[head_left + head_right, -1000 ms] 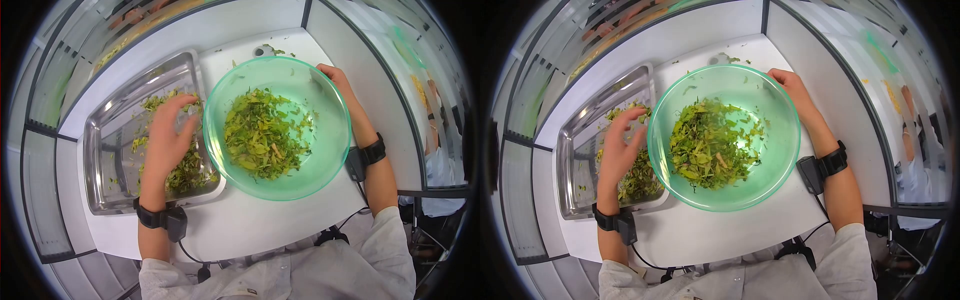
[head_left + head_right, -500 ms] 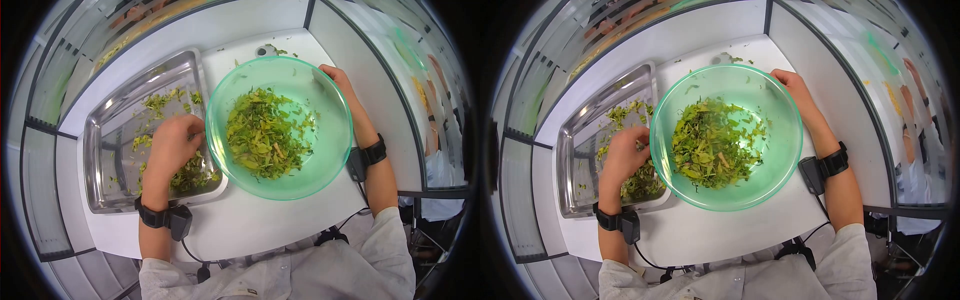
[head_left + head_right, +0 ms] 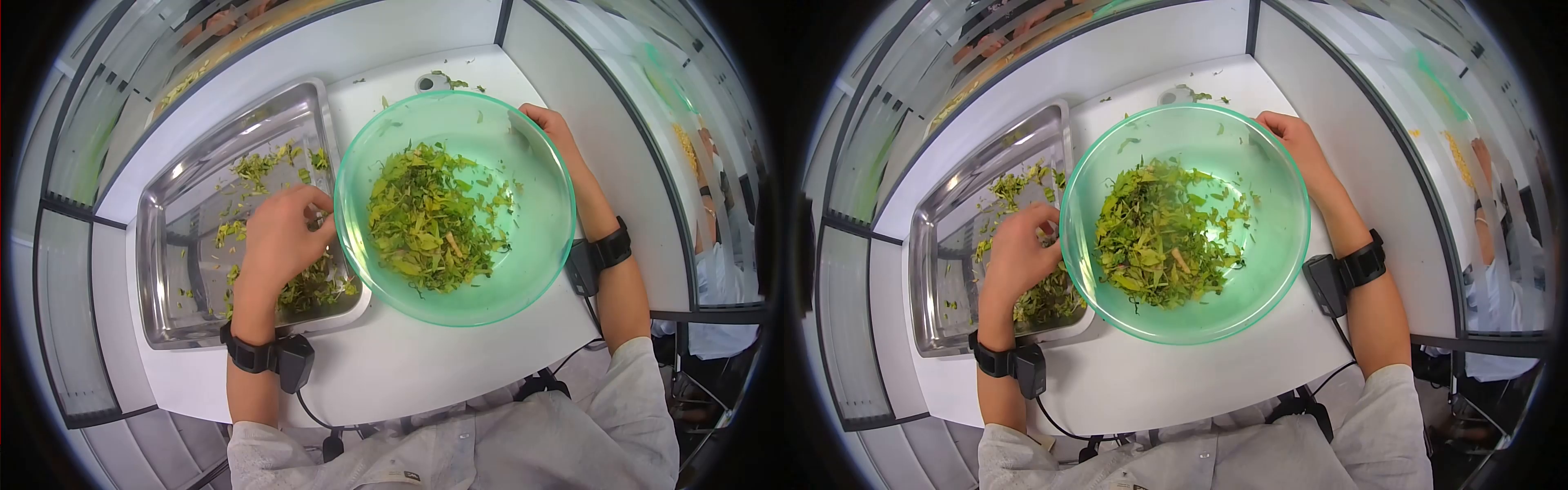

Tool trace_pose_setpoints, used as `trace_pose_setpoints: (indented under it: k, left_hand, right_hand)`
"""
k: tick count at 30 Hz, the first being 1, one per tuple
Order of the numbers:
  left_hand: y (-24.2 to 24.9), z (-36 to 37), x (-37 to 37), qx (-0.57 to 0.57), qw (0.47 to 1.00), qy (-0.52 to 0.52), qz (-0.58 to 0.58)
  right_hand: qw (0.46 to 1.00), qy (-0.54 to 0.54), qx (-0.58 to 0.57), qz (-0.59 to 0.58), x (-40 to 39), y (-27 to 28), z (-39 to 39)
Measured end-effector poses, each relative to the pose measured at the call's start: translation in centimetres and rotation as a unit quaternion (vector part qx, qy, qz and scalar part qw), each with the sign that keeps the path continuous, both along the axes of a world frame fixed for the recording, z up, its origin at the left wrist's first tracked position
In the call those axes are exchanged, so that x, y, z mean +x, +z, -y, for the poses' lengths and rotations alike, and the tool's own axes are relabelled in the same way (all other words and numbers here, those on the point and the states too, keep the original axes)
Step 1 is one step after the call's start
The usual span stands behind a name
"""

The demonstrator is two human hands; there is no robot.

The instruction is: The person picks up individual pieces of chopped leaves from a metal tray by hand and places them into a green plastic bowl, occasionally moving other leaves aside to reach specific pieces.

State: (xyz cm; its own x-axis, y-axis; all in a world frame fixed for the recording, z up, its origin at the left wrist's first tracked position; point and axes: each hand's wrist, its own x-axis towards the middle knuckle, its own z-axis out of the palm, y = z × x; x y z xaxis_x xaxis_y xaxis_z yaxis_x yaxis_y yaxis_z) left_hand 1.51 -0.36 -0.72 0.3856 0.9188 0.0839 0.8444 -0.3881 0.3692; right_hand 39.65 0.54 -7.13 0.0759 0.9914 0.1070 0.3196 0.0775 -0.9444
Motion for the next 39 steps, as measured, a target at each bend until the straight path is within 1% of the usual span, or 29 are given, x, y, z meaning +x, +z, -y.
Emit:
trace_pose_setpoints:
  k: [4,6,7,13,15,16,17,18,19,21,22,25,35,39]
  left_hand:
    - [0.1,0.1,0.2,0.028,0.999,0.023,0.005]
    - [0.0,0.0,-0.1,0.047,0.998,0.031,-0.036]
    - [0.2,0.0,-0.1,0.023,0.998,0.029,-0.043]
    - [0.3,-0.1,0.2,0.005,0.999,0.040,0.017]
    - [0.0,-0.4,-0.1,0.028,0.994,0.045,0.092]
    - [0.2,-0.4,0.1,0.031,0.978,0.068,0.197]
    - [0.5,-0.4,0.4,0.033,0.949,0.089,0.299]
    - [0.4,-0.7,-0.2,0.041,0.936,0.069,0.342]
    - [0.5,-0.7,-0.3,0.041,0.936,0.069,0.342]
    - [0.8,-0.6,-0.3,0.027,0.917,0.023,0.398]
    - [1.0,-0.5,-0.3,0.025,0.924,0.015,0.381]
    - [1.0,-0.4,-0.3,0.016,0.923,-0.007,0.385]
    - [0.9,-0.2,0.0,0.019,0.932,-0.011,0.361]
    - [0.8,-0.3,0.0,0.043,0.939,-0.022,0.340]
  right_hand:
    - [1.000,-0.006,-0.003,0.003,-0.4,0.4,0.2]
    - [1.000,-0.006,-0.010,-0.010,-0.3,0.3,0.2]
    - [1.000,-0.007,-0.014,-0.017,-0.4,0.5,0.3]
    - [1.000,-0.004,-0.003,-0.004,-0.2,0.2,0.1]
    - [1.000,-0.005,0.003,0.002,-0.3,0.3,0.2]
    - [1.000,-0.006,0.001,0.005,-0.3,0.3,0.2]
    - [1.000,-0.006,-0.002,0.008,-0.2,0.3,0.2]
    - [1.000,-0.003,-0.002,0.001,0.0,0.0,0.0]
    - [1.000,-0.003,-0.002,0.001,-0.1,0.1,0.0]
    - [1.000,-0.009,-0.007,0.003,-0.2,0.2,0.2]
    - [1.000,-0.009,0.000,0.005,-0.2,0.2,0.1]
    - [1.000,-0.010,0.003,0.010,-0.3,0.4,0.2]
    - [1.000,-0.006,0.005,0.008,-0.3,0.4,0.3]
    - [1.000,-0.007,-0.002,0.004,-0.2,0.4,0.2]
